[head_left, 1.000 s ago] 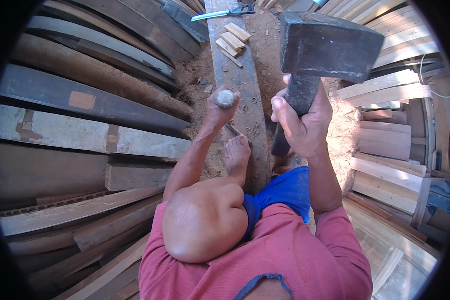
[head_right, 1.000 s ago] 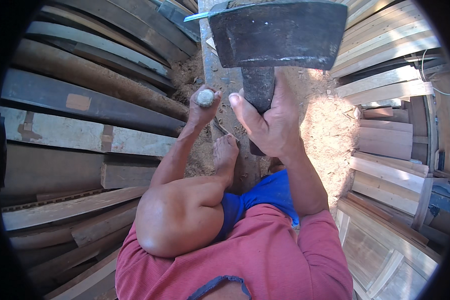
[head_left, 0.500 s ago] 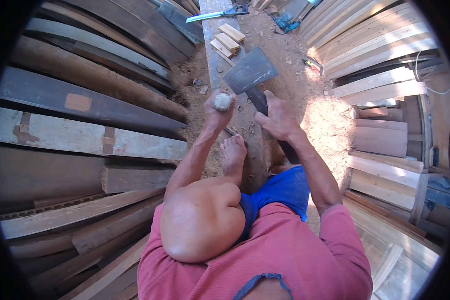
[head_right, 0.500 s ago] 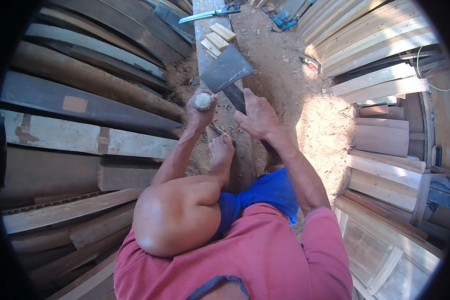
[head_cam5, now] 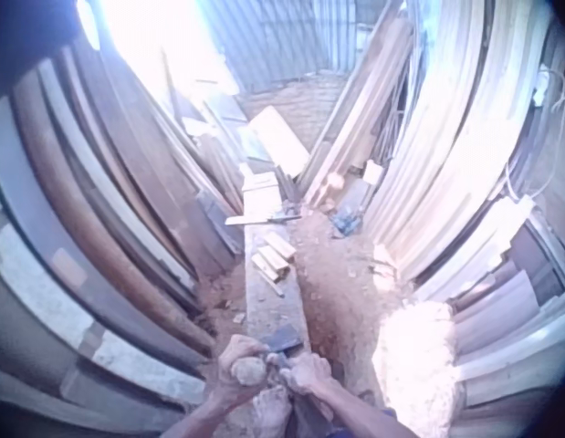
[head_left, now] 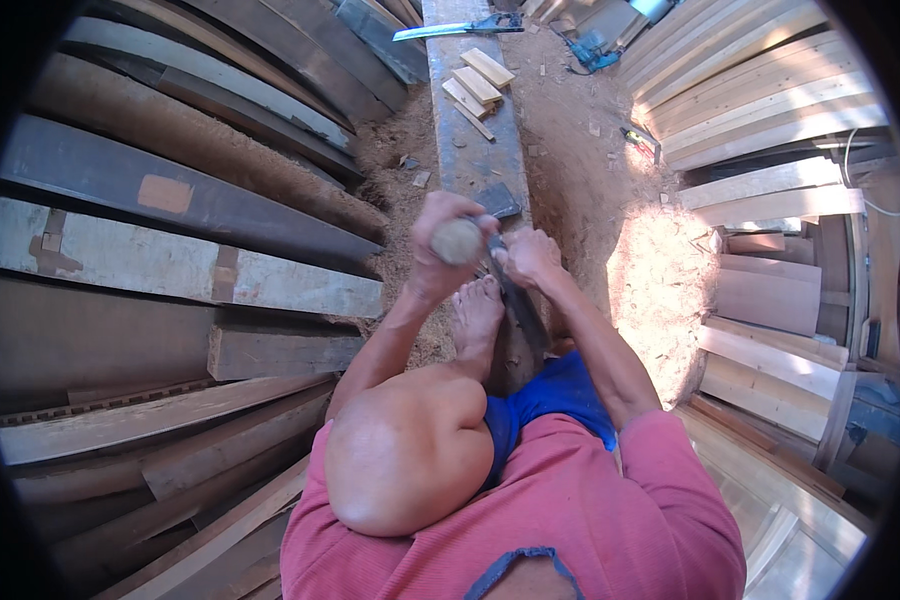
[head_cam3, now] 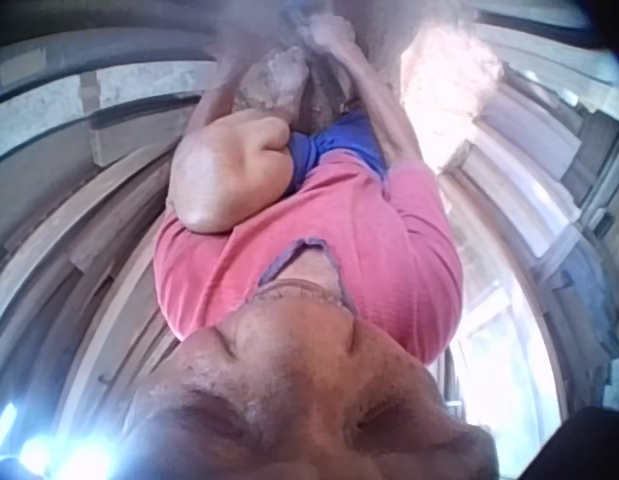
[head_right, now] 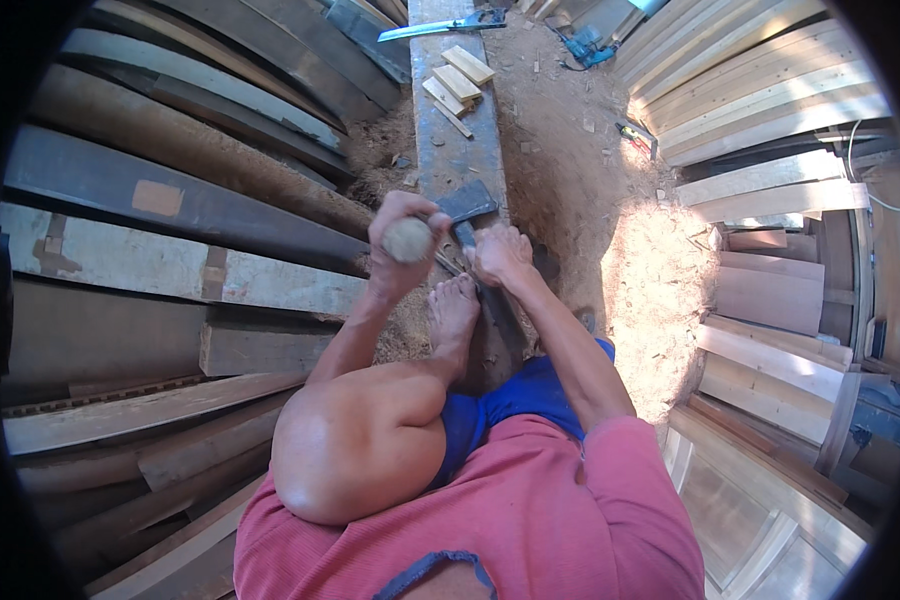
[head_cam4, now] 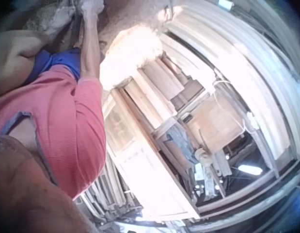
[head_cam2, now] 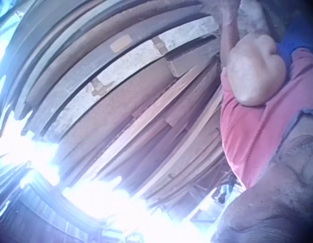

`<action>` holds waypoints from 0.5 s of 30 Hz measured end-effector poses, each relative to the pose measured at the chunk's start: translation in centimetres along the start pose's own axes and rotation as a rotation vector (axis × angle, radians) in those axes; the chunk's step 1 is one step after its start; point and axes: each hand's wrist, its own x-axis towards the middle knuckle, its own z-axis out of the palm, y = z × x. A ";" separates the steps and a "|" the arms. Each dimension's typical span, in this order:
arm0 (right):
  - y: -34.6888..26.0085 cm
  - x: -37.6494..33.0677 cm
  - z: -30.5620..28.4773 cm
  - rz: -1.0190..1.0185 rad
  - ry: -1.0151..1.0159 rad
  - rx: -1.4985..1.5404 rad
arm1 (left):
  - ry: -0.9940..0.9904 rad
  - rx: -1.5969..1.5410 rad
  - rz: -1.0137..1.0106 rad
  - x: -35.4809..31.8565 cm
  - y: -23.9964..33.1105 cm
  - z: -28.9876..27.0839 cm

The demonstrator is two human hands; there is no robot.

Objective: The person shapes and refines a small piece of wood by using a chisel and hammer, holding the wood against their bare foot for stability.

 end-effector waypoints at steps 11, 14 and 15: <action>1.2 -5.2 -2.8 -0.025 -0.094 1.737 | -0.454 0.553 -0.207 -2.1 -1.6 0.8; 1.9 -6.3 -0.7 0.009 -0.010 1.710 | -0.526 0.540 -0.460 -7.4 -10.7 1.2; 1.6 -6.5 -0.3 -0.004 -0.016 1.701 | -0.476 0.530 -0.517 -8.9 -12.3 1.2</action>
